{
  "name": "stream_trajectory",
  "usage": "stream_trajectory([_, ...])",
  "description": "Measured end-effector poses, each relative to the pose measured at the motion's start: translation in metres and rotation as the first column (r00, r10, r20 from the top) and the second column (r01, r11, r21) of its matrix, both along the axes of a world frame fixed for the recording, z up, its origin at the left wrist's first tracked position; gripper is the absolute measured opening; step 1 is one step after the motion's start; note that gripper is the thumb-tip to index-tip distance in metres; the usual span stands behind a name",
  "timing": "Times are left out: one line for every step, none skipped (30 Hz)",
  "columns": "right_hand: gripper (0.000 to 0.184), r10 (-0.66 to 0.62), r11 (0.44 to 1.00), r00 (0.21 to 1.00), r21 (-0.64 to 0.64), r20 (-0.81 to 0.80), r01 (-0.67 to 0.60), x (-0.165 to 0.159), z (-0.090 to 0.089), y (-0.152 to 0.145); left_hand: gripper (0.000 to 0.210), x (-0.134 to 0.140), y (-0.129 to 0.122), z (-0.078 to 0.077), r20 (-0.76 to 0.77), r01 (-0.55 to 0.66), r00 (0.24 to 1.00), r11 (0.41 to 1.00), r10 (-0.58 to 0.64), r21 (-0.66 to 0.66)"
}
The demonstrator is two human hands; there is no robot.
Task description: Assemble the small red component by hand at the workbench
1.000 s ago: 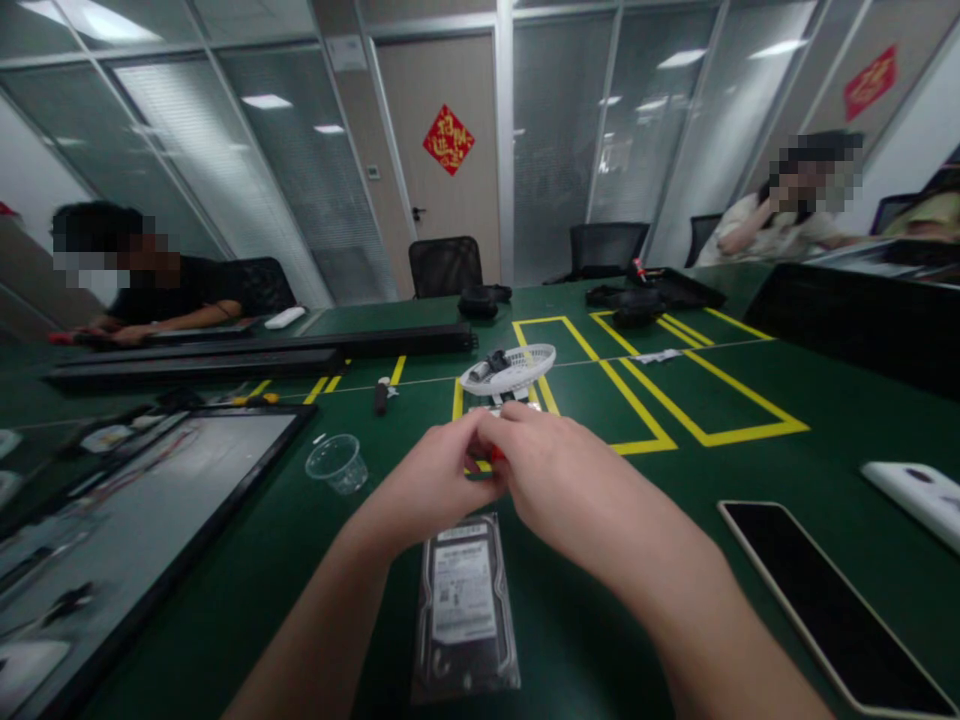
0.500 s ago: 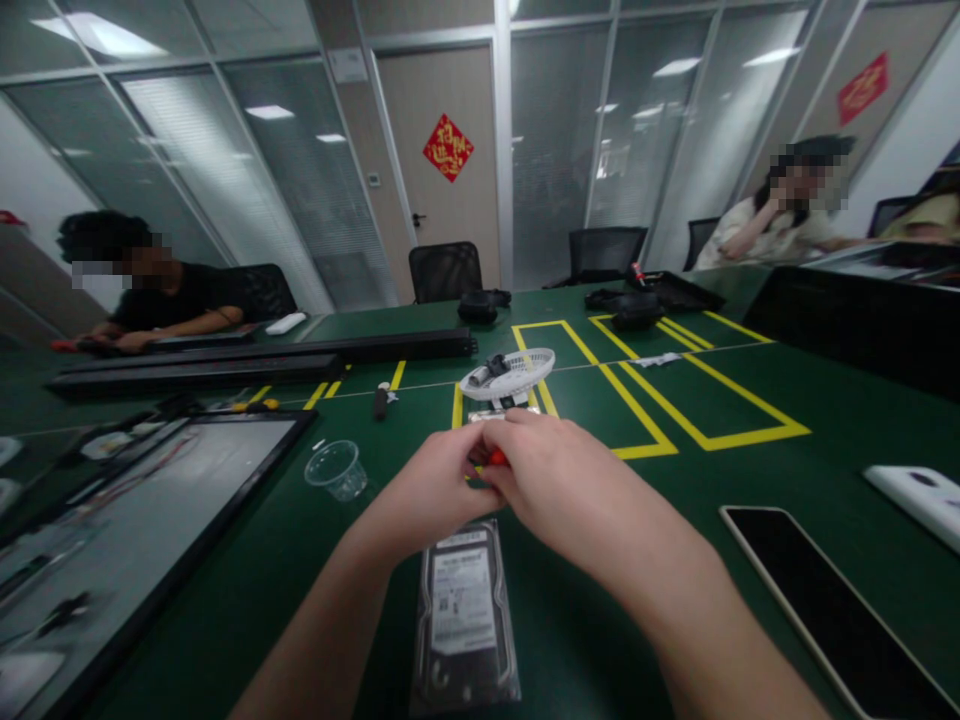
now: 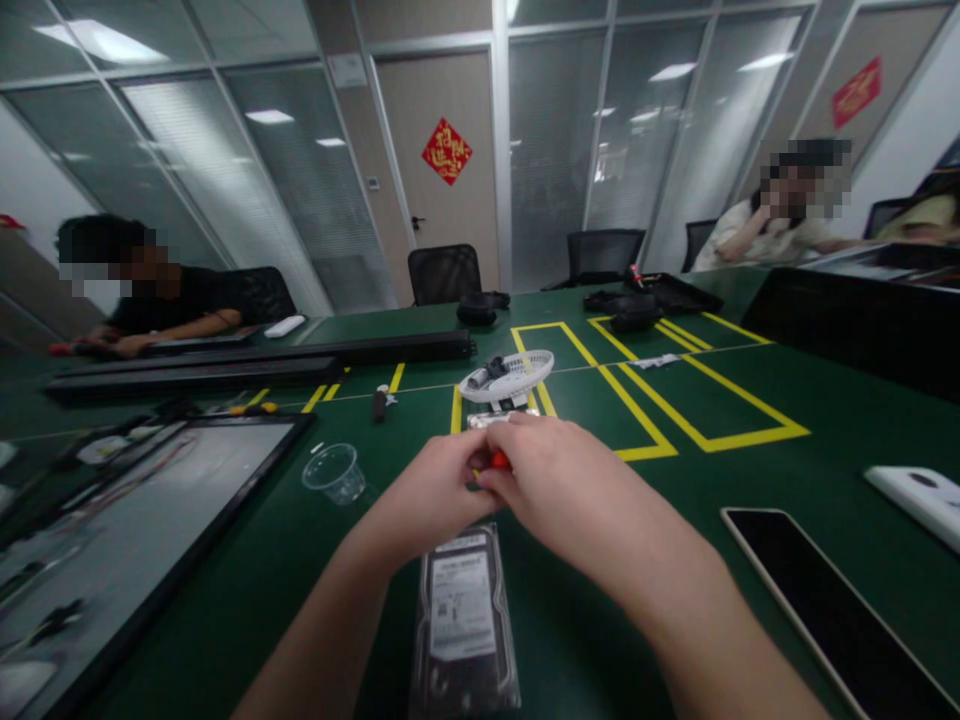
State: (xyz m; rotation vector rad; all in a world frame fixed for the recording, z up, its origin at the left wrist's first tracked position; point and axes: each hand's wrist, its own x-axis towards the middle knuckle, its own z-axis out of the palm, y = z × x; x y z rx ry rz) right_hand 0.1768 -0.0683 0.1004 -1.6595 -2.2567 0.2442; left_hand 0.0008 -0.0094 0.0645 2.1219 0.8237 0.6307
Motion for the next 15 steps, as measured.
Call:
stream_trajectory([0.004,0.000,1.000,1.000,-0.002,-0.007,0.000,0.0004,0.0002,-0.0008,0.017,0.0000,0.0002,-0.0006,0.007,-0.003,1.000,1.000,0.003,-0.002])
stream_trajectory([0.012,0.021,1.000,1.000,-0.002,-0.021,-0.021,0.0006,0.0005,-0.0020,0.018,-0.0001,0.0004,-0.0012,0.013,-0.011,1.000,1.000,0.011,-0.003])
stream_trajectory([0.021,0.049,0.999,0.998,-0.005,-0.039,-0.049,0.0007,0.0009,-0.0031,0.021,-0.0004,0.0003,-0.0018,0.019,-0.021,1.000,1.000,0.021,-0.004])
stream_trajectory([0.027,0.070,0.998,0.996,-0.007,-0.053,-0.070,0.0005,0.0013,-0.0039,0.024,-0.0007,0.0002,-0.0022,0.025,-0.030,0.999,1.000,0.030,-0.008])
stream_trajectory([0.032,0.083,0.996,0.994,-0.008,-0.064,-0.084,0.0001,0.0016,-0.0041,0.025,-0.0009,-0.0001,-0.0023,0.029,-0.039,0.999,0.999,0.039,-0.010])
stream_trajectory([0.033,0.084,0.996,0.994,-0.011,-0.070,-0.085,-0.0005,0.0018,-0.0038,0.026,-0.0011,-0.0004,-0.0021,0.027,-0.047,0.999,0.999,0.047,-0.007])
stream_trajectory([0.030,0.076,0.997,0.995,-0.013,-0.068,-0.077,-0.0012,0.0018,-0.0030,0.026,-0.0012,-0.0008,-0.0015,0.023,-0.048,0.999,0.999,0.048,-0.003])
stream_trajectory([0.024,0.064,0.998,0.996,-0.015,-0.060,-0.065,-0.0019,0.0018,-0.0017,0.025,-0.0011,-0.0011,-0.0006,0.019,-0.043,0.999,0.999,0.043,0.002])
stream_trajectory([0.017,0.049,0.999,0.998,-0.017,-0.047,-0.050,-0.0025,0.0016,-0.0004,0.022,-0.0010,-0.0014,0.0005,0.013,-0.037,0.999,0.999,0.037,0.007])
stream_trajectory([0.010,0.032,0.999,0.999,-0.017,-0.031,-0.033,-0.0029,0.0015,0.0006,0.019,-0.0008,-0.0016,0.0016,0.007,-0.031,1.000,0.999,0.031,0.011])
stream_trajectory([0.006,0.020,1.000,1.000,-0.014,-0.017,-0.020,-0.0030,0.0014,0.0013,0.018,-0.0006,-0.0017,0.0025,0.000,-0.023,1.000,1.000,0.023,0.010])
stream_trajectory([0.005,0.014,1.000,1.000,-0.011,-0.010,-0.014,-0.0028,0.0014,0.0012,0.017,-0.0005,-0.0017,0.0030,-0.004,-0.019,1.000,1.000,0.019,0.005])
stream_trajectory([0.004,0.015,1.000,1.000,-0.008,-0.011,-0.015,-0.0025,0.0015,0.0006,0.017,-0.0005,-0.0016,0.0032,-0.005,-0.019,1.000,1.000,0.019,0.002])
stream_trajectory([0.009,0.026,1.000,0.999,-0.005,-0.021,-0.026,-0.0021,0.0017,-0.0005,0.018,-0.0007,-0.0014,0.0029,-0.005,-0.026,1.000,1.000,0.026,0.002])
stream_trajectory([0.016,0.047,0.999,0.998,0.000,-0.036,-0.047,-0.0018,0.0020,-0.0019,0.020,-0.0009,-0.0012,0.0024,-0.002,-0.035,0.999,0.999,0.035,0.005])
